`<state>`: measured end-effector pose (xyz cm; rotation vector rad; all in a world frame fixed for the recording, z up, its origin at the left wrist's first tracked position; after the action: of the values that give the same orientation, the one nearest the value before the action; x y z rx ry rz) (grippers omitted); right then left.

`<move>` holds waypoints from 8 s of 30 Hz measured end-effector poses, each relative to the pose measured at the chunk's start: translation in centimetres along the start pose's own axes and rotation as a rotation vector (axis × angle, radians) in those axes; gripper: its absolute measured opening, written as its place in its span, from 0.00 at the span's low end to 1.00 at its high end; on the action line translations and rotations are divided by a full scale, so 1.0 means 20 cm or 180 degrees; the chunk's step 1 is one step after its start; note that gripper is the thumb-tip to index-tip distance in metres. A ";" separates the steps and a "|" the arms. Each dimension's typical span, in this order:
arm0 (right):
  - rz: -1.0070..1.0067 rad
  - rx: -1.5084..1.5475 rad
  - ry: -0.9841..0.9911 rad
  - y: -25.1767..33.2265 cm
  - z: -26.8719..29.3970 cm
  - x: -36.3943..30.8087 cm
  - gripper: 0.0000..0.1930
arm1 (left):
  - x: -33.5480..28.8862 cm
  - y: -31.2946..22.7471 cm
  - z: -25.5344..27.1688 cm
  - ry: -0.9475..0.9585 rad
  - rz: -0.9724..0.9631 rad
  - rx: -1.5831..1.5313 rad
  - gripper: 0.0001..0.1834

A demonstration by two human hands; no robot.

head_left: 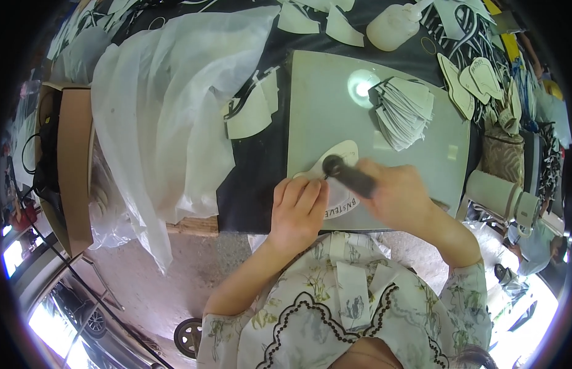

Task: The recorder is organizing cut leather components and using a hammer with a punch tool to process shoe patterns on a workbench.

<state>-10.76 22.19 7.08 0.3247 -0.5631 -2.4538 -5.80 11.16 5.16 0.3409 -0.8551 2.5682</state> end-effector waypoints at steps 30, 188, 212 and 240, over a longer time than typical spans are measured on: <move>0.0129 -0.0021 0.0430 0.03 -0.12 -0.01 0.14 | -0.04 0.02 0.05 -0.0142 -0.0056 -0.0108 0.14; -0.1698 0.4062 -0.1137 -0.44 -0.21 -0.46 0.15 | 0.32 0.37 -0.14 0.1435 0.1828 -0.2217 0.14; -0.1584 0.4564 -0.0988 -0.29 -0.31 -0.28 0.15 | 0.12 0.14 -0.16 0.1397 0.1689 -0.1727 0.27; -0.1084 0.3525 -0.1018 -0.22 -0.23 -0.19 0.11 | 0.11 0.29 -0.08 0.1571 0.2123 -0.1486 0.19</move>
<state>-8.35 26.13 1.42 0.4724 -2.1363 -2.2500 -10.64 8.51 1.76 -0.8069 -1.4896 2.6765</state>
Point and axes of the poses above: each hand's wrist, its own x-axis towards the middle knuckle, its own z-axis out of the back of the hand, y = z × x, the point moved 10 cm from there along x, towards the middle knuckle, and after that the axes turned 8 degrees about z, right-handed, at the moved point
